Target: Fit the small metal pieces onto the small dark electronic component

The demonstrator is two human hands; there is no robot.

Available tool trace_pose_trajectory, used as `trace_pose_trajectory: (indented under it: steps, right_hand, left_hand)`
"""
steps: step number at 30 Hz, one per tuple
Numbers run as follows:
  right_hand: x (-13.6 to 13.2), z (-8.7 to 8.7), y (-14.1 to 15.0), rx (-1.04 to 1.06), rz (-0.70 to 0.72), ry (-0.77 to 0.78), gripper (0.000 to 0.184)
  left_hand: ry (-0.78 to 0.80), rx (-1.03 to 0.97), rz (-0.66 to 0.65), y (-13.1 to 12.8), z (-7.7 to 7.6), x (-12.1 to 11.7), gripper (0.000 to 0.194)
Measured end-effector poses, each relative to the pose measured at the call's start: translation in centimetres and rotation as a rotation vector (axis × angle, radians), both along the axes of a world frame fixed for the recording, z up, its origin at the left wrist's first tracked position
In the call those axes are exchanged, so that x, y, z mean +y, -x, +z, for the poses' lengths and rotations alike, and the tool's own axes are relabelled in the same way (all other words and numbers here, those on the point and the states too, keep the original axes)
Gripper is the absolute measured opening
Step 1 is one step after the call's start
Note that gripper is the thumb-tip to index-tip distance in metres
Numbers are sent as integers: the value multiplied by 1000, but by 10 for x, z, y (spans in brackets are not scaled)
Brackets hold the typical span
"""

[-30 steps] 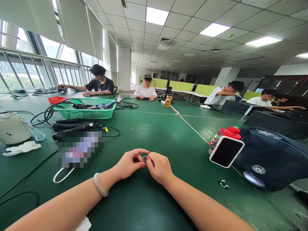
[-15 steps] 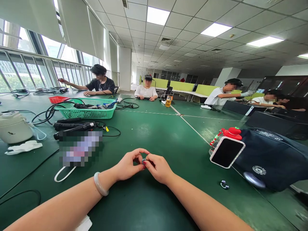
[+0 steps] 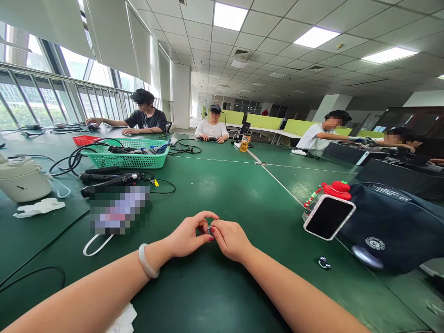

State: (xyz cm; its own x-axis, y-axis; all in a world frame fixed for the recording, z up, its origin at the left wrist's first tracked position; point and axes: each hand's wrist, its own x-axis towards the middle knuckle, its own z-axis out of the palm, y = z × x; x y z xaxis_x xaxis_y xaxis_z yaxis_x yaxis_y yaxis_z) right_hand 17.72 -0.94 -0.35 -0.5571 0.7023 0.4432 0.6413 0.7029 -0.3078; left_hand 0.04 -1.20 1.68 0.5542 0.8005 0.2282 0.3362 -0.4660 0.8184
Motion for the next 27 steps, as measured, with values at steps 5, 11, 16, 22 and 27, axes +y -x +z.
trace_pose_trajectory:
  steps: [5, 11, 16, 22, 27]
  right_hand:
    - [3, -5, 1, -15, -13, -21, 32]
    - [2, 0, -4, 20, 90, 59, 28]
    - [0, 1, -5, 56, 85, 123, 24]
    - [1, 1, -4, 86, 13, 137, 25]
    - [2, 3, -6, 111, -47, 131, 23]
  left_hand:
    - [-43, 37, 30, -1, -3, 1, 42]
    - [-77, 107, 8, 0, -6, 0, 47]
    - [-113, 139, -25, 0, -5, 0, 45]
    - [-91, 59, 46, 0, -9, 5, 40]
    - [-97, 32, 105, -2, -9, 5, 37]
